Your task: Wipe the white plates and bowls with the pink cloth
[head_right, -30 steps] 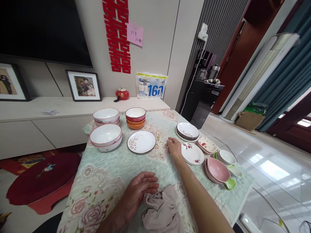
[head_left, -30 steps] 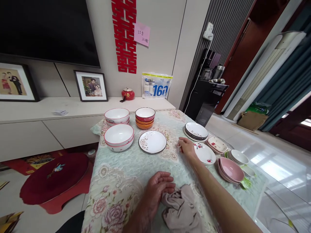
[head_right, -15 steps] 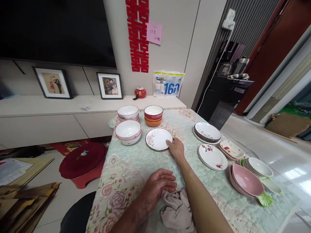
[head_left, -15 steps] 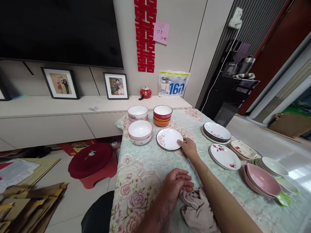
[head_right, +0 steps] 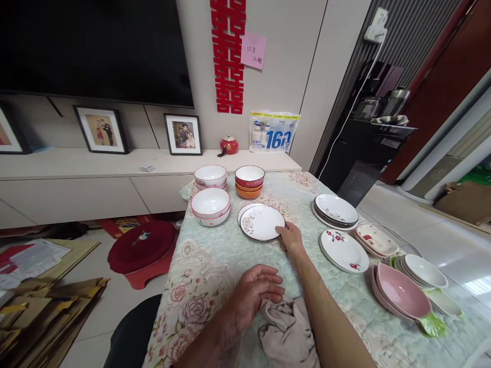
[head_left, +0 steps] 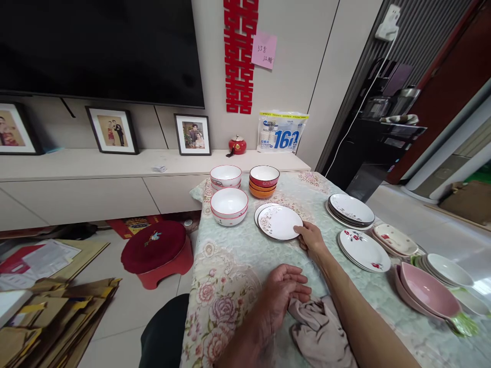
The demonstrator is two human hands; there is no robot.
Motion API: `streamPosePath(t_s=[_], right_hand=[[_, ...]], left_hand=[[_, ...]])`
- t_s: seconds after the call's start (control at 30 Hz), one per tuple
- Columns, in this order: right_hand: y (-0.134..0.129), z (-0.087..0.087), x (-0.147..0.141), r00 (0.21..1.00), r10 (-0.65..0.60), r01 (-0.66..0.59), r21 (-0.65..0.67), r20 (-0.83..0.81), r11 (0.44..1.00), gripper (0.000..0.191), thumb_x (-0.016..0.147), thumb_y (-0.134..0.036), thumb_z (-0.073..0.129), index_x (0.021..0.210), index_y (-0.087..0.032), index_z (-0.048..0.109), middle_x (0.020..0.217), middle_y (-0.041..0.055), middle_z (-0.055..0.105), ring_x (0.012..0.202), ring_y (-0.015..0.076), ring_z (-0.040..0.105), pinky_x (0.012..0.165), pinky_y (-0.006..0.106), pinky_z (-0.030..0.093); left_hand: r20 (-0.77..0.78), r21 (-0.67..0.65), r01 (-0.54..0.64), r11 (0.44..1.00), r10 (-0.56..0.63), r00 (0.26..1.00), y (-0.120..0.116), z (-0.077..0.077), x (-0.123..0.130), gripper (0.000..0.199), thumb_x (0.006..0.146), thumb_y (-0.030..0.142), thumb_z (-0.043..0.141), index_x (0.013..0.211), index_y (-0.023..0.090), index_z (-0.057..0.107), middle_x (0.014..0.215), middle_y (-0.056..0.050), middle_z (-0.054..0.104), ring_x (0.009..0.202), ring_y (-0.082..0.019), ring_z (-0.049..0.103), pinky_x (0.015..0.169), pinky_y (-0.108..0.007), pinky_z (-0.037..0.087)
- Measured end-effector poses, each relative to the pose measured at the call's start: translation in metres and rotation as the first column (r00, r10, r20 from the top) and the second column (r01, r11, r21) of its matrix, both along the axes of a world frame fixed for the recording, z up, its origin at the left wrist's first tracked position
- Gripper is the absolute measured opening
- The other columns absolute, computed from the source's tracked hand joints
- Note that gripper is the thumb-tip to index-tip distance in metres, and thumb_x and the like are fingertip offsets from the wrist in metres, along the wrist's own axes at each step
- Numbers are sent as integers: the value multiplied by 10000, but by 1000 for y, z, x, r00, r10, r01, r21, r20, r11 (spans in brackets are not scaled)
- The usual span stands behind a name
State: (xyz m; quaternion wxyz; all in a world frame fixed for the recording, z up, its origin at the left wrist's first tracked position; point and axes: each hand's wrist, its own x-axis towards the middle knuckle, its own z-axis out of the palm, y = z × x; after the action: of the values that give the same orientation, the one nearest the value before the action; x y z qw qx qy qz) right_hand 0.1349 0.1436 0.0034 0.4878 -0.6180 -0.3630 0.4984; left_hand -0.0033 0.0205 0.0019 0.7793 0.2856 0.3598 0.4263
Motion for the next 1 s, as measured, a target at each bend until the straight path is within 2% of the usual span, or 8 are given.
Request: streamPosePath(t_s=[0.13, 0.3, 0.5, 0.67, 0.77, 0.87, 0.93, 1.0], right_hand=[[-11, -4, 2, 995, -7, 17, 106, -96, 994, 307, 609, -285, 629, 881, -149, 583, 412, -128, 333, 346, 39, 225, 311, 167, 174], [-28, -10, 6, 985, 27, 8, 203, -170, 979, 444, 610, -316, 677, 1009, -140, 594, 542, -87, 477, 386, 37, 298, 312, 165, 225], [-65, -12, 11, 965, 154, -111, 200, -214, 973, 469, 666, -320, 712, 1078, -126, 594, 561, -65, 511, 366, 38, 321, 312, 175, 219], [-105, -11, 21, 988, 127, -110, 176, -89, 978, 554, 718, -442, 713, 1152, -126, 581, 483, -95, 424, 356, 54, 307, 341, 198, 290], [-139, -5, 34, 987, 48, -81, 220, 150, 972, 517, 762, -519, 653, 1103, -134, 609, 626, 5, 606, 467, 116, 497, 469, 258, 454], [-178, 2, 45, 837, 7, -186, 273, 547, 944, 316, 850, -462, 572, 1007, -197, 643, 764, 46, 669, 671, 178, 632, 618, 268, 530], [-198, 6, 46, 679, 96, -458, 318, 728, 830, 302, 839, -393, 605, 1100, -243, 634, 983, 70, 680, 879, 216, 662, 735, 276, 554], [-211, 8, 42, 518, 107, -648, 307, 849, 697, 464, 776, -348, 702, 1219, -269, 589, 1085, 85, 654, 965, 231, 653, 816, 285, 554]], left_hand=[[12, -54, -74, 996, 75, 997, 2, 4, 0, 338, 663, 189, 639, 985, 124, 558, 951, -122, 659, 758, -212, 680, 704, -329, 519], [107, -142, -281, 949, 297, 949, 9, 8, -6, 346, 727, 254, 641, 1037, 138, 540, 1031, -148, 669, 869, -239, 681, 806, -367, 521], [197, -143, -439, 887, 461, 865, 13, 9, -12, 576, 601, 127, 667, 1165, 151, 551, 1042, -104, 703, 954, -245, 663, 822, -345, 516], [184, -170, -425, 889, 452, 873, 7, 11, -11, 717, 513, 56, 610, 1224, 136, 550, 999, -92, 725, 962, -261, 661, 813, -345, 515], [153, -160, -440, 883, 463, 873, 4, 11, -10, 712, 486, 58, 580, 1195, 129, 575, 1001, -92, 727, 960, -263, 658, 816, -343, 511], [129, -145, -443, 885, 461, 878, 2, 11, -9, 677, 484, 72, 581, 1158, 129, 600, 1017, -100, 723, 994, -272, 644, 821, -343, 506], [107, -133, -428, 894, 443, 890, 1, 9, -8, 648, 489, 77, 580, 1135, 124, 611, 1018, -107, 722, 1015, -276, 634, 819, -341, 503], [81, -115, -413, 903, 423, 902, 0, 6, -7, 633, 496, 77, 569, 1126, 118, 614, 1011, -112, 722, 1027, -274, 627, 815, -335, 501]])
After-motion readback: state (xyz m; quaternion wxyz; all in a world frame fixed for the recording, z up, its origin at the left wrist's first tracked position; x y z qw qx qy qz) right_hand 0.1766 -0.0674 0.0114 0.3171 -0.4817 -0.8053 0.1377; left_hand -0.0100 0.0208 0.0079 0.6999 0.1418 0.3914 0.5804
